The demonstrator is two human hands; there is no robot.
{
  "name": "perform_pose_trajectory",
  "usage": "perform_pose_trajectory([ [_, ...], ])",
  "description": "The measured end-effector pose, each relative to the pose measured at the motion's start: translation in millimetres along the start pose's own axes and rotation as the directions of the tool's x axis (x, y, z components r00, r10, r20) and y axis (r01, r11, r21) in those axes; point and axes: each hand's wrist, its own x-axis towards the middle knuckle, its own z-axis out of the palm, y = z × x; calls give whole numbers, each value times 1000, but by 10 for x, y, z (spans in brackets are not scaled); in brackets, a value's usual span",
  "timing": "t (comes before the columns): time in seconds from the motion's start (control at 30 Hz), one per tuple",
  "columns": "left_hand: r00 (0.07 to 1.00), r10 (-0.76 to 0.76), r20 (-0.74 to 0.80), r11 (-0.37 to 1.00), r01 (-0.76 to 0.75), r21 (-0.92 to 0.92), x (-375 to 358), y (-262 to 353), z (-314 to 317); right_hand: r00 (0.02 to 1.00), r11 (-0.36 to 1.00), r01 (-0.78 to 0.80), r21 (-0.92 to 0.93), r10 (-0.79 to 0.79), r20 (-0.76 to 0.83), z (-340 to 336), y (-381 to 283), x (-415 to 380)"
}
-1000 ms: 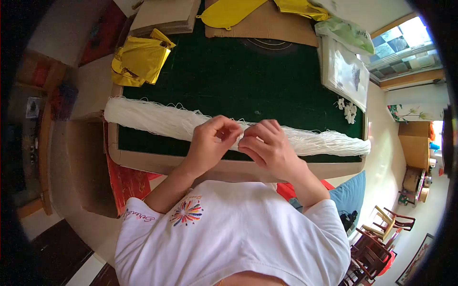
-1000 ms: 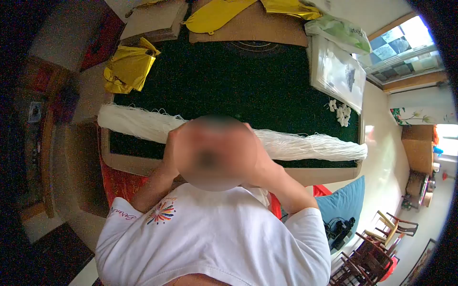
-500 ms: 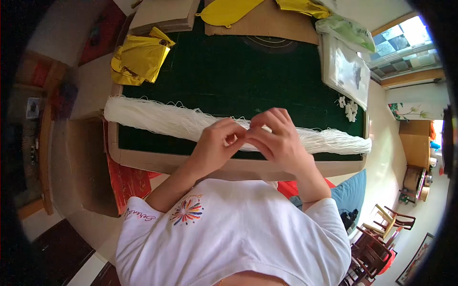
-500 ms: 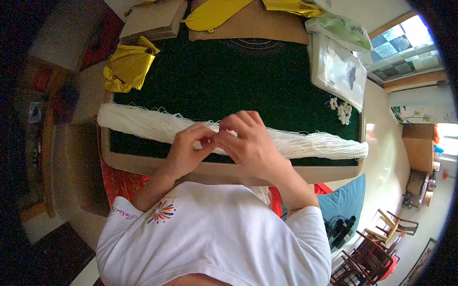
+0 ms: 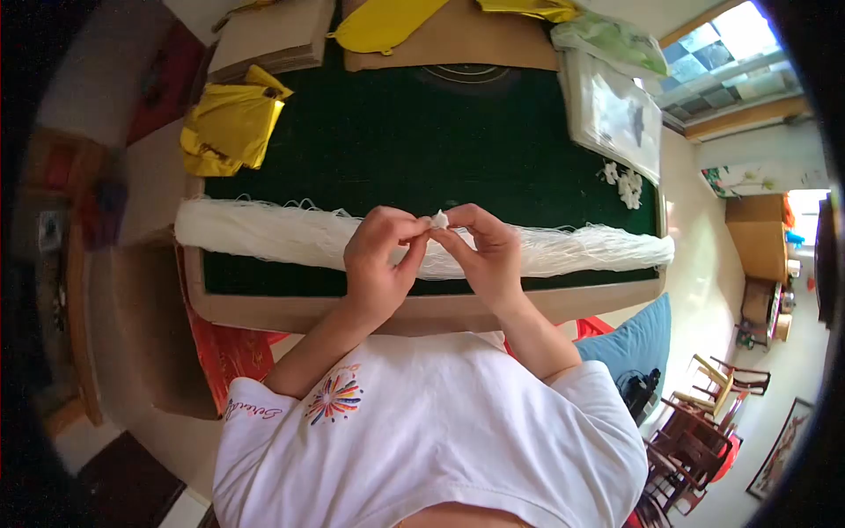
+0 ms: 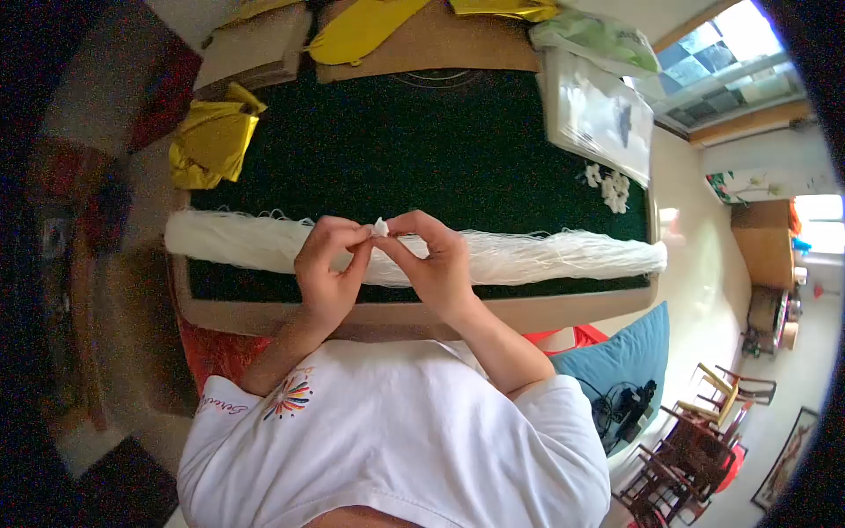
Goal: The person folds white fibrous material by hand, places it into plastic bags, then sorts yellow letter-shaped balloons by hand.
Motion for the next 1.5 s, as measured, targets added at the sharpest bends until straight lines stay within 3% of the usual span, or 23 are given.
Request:
perform_pose_trajectory([
  [0.1, 989, 31, 148, 999, -27, -29, 47, 112, 27, 991, 993, 74, -94, -84, -105, -231, -54, 57],
  [0.17, 988, -45, 145, 999, 48, -19, 51, 126, -41, 972, 975, 7, -221, -59, -228, -735, 69, 156],
  [0.2, 989, -67, 130, 998, 65, 17, 48, 104, -97, 949, 918, 48, -393, -164, -268, -1034, 141, 231],
  [0.23, 992, -84, 95, 996, 83, 16, 34, 53, -143, 935, 838, -19, -546, -179, -307, -1355, 175, 299],
  [0.27, 993, -83, 84, 996, 79, 41, 28, 5, -200, 902, 631, -180, -754, -201, -383, -1607, 141, 356],
  [0.37, 990, -132, 54, 989, 128, 69, 28, -38, -279, 875, 436, -365, -823, -142, -463, -2195, 357, 398],
  [0.4, 992, -117, 50, 990, 112, 80, 22, -69, -293, 910, 341, -336, -878, -122, -395, -2359, 470, 386],
  [0.5, 994, -100, 50, 990, 95, 102, 16, -81, -294, 919, 278, -304, -911, -168, -357, -2426, 558, 348],
  [0.63, 993, -57, 107, 989, 42, 144, 3, -112, -311, 860, 353, -387, -852, -195, -472, -2297, 334, 291],
  [0.7, 992, -74, 100, 988, 59, 144, 18, -90, -315, 898, 335, -246, -910, -275, -344, -2136, 182, 251],
  [0.73, 992, -86, 91, 988, 73, 138, 24, -84, -313, 952, 490, -136, -861, -175, -250, -2050, 132, 225],
  [0.8, 992, -85, 90, 988, 72, 136, 33, -88, -310, 991, 677, -127, -725, 123, -59, -1865, 70, 153],
  [0.93, 992, -82, 95, 989, 69, 133, 40, -84, -310, 970, 578, 32, -815, 178, 164, -1681, 38, 144],
  [1.1, 992, -77, 97, 988, 63, 141, 23, -91, -311, 961, 603, 77, -794, 167, 220, -1539, 98, 159],
  [1.17, 993, -76, 93, 988, 62, 142, 16, -93, -314, 951, 544, 119, -831, 177, 252, -1498, 137, 161],
  [1.3, 991, -95, 93, 988, 83, 132, 18, -96, -315, 954, 574, 118, -810, 160, 253, -1518, 190, 179],
  [1.37, 991, -100, 92, 988, 88, 128, 17, -100, -317, 983, 643, 80, -761, 74, 165, -1510, 200, 172],
  [1.5, 989, -106, 99, 988, 94, 120, 15, -114, -306, 988, 675, 32, -737, 91, 125, -1430, 38, 177],
])
